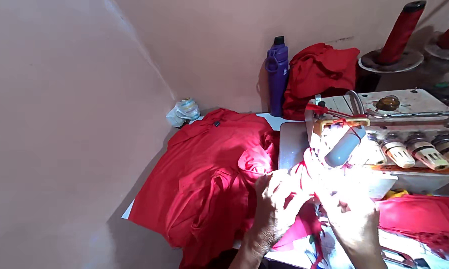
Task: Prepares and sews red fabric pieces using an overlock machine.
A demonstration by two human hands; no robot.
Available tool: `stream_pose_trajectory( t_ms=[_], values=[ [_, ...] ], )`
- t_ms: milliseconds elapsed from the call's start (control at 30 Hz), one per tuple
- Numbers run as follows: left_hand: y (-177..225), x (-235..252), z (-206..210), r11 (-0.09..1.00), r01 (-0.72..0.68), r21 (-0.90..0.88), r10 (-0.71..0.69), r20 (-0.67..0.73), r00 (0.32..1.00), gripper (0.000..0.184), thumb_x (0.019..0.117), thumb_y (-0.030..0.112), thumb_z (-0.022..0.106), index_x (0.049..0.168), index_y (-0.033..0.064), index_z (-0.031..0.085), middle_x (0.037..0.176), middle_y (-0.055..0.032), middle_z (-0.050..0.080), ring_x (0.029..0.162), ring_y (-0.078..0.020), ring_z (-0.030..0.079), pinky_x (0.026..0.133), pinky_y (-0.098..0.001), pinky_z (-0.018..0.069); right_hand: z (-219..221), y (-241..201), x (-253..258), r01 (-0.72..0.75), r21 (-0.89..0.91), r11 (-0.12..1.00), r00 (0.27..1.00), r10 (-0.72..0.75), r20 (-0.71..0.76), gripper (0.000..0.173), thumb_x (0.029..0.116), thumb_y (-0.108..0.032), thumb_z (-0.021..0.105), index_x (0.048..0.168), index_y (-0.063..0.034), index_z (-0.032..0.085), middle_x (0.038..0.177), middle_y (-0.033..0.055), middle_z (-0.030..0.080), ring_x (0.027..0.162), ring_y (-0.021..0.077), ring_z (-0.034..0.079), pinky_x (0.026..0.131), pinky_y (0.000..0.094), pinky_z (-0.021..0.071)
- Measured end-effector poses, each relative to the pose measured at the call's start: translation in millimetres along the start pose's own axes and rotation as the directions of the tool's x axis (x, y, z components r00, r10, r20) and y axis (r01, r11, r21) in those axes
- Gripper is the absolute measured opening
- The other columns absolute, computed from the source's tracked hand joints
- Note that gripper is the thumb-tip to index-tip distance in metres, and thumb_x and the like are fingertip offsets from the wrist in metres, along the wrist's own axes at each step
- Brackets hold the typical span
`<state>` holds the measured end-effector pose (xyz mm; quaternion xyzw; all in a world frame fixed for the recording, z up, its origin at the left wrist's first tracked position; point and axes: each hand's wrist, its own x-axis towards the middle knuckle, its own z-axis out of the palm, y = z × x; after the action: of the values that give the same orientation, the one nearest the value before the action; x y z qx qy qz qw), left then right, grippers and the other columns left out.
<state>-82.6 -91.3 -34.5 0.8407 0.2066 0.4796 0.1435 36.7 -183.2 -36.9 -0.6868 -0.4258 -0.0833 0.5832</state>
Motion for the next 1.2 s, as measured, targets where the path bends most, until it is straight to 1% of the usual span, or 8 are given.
stream_pose_trajectory(
  t_ms=[67, 167, 267, 367, 533, 733, 933, 1200],
  values=[
    [0.7, 1.8, 0.0, 1.0, 0.009, -0.005, -0.009, -0.031, 0.999, 0.019, 0.088, 0.025, 0.073, 0.09, 0.0065, 0.078, 0.102, -0.0109, 0.074, 0.107, -0.0227, 0.067, 0.102, -0.0441, 0.0445, -3.0, -2.3, -6.2, 0.092, -0.047, 0.995, 0.995, -0.093, -0.027, 0.024, 0.0893, -0.021, 0.067, 0.084, 0.0013, 0.075, 0.073, 0.0115, 0.067, 0.062, 0.0065, 0.056, 0.06, 0.0172, 0.0446],
    [7.1, 5.8, 1.0, 1.0, -0.01, -0.013, 0.009, -0.072, 0.997, 0.017, 0.0855, 0.019, 0.072, 0.091, 0.0042, 0.078, 0.103, -0.0136, 0.074, 0.105, -0.024, 0.067, 0.101, -0.0416, 0.045, -10.0, -7.1, -21.7, 0.13, 0.038, 0.991, 0.991, -0.129, -0.015, 0.016, 0.09, -0.015, 0.067, 0.088, -0.0022, 0.077, 0.086, 0.0094, 0.071, 0.074, -0.0015, 0.061, 0.07, 0.009, 0.047],
    [15.9, 9.5, 4.8, 0.998, -0.063, -0.028, 0.063, 0.024, 0.998, 0.018, 0.0876, 0.019, 0.069, 0.093, 0.0068, 0.08, 0.109, -0.0152, 0.074, 0.111, -0.0281, 0.066, 0.104, -0.0447, 0.0443, -12.1, -5.2, -33.4, 0.15, 0.093, 0.984, 0.988, -0.151, 0.01, 0.015, 0.0892, -0.01, 0.066, 0.09, -0.0001, 0.078, 0.092, 0.0115, 0.075, 0.085, 0.0009, 0.068, 0.079, 0.0102, 0.051],
    [18.1, 6.3, 10.3, 0.993, -0.106, 0.061, 0.098, 0.119, 0.988, 0.019, 0.0908, 0.026, 0.067, 0.09, 0.0125, 0.08, 0.11, -0.0096, 0.076, 0.115, -0.0267, 0.067, 0.108, -0.0534, 0.0405, -18.6, -4.4, -43.2, 0.116, 0.12, 0.986, 0.992, -0.12, 0.03, 0.016, 0.0873, -0.007, 0.066, 0.088, 0.0043, 0.077, 0.094, 0.0153, 0.074, 0.087, 0.0022, 0.067, 0.083, 0.0102, 0.0492],
    [15.6, -14.7, 18.6, 0.979, -0.124, 0.161, 0.119, 0.04, 0.992, 0.021, 0.091, 0.028, 0.064, 0.086, 0.0163, 0.081, 0.101, -0.0067, 0.077, 0.106, -0.0233, 0.069, 0.107, -0.05, 0.0405, -23.8, 0.9, -59.6, 0.035, 0.202, 0.979, 0.998, -0.046, 0.052, 0.012, 0.0882, -0.003, 0.068, 0.089, 0.0048, 0.076, 0.097, 0.0131, 0.074, 0.094, -0.0023, 0.067, 0.088, 0.0078, 0.0487],
    [10.5, 0.6, 32.2, 0.972, -0.085, 0.218, 0.086, 0.006, 0.996, 0.02, 0.0898, 0.025, 0.064, 0.09, 0.0135, 0.081, 0.106, -0.0067, 0.078, 0.106, -0.024, 0.071, 0.102, -0.0475, 0.0454, -9.4, 15.4, -33.1, 0.088, 0.158, 0.984, 0.996, -0.087, -0.014, 0.014, 0.0918, -0.008, 0.067, 0.089, 0.0023, 0.075, 0.093, 0.0097, 0.074, 0.094, -0.0023, 0.067, 0.087, 0.0093, 0.0499],
    [-0.2, 21.2, 42.4, 0.975, -0.055, 0.215, 0.069, -0.056, 0.996, 0.02, 0.0885, 0.017, 0.064, 0.093, 0.0062, 0.08, 0.106, -0.0111, 0.077, 0.1, -0.0256, 0.073, 0.092, -0.042, 0.0531, 6.6, 18.4, -5.9, 0.142, -0.053, 0.988, 0.984, -0.147, -0.105, 0.016, 0.0889, -0.012, 0.067, 0.088, -0.0001, 0.078, 0.081, 0.0137, 0.073, 0.073, 0.007, 0.066, 0.07, 0.0136, 0.0486],
    [-2.2, 12.2, 39.2, 0.977, -0.038, 0.209, 0.046, -0.033, 0.998, 0.022, 0.0898, 0.019, 0.063, 0.097, 0.0083, 0.081, 0.111, -0.0088, 0.077, 0.109, -0.0243, 0.071, 0.101, -0.045, 0.0497, -2.8, 14.6, -28.3, 0.116, 0.015, 0.993, 0.993, -0.116, -0.008, 0.02, 0.0919, -0.009, 0.064, 0.1, 0.0017, 0.078, 0.102, 0.0167, 0.076, 0.099, 0.0064, 0.07, 0.089, 0.0118, 0.0494]
  ],
)
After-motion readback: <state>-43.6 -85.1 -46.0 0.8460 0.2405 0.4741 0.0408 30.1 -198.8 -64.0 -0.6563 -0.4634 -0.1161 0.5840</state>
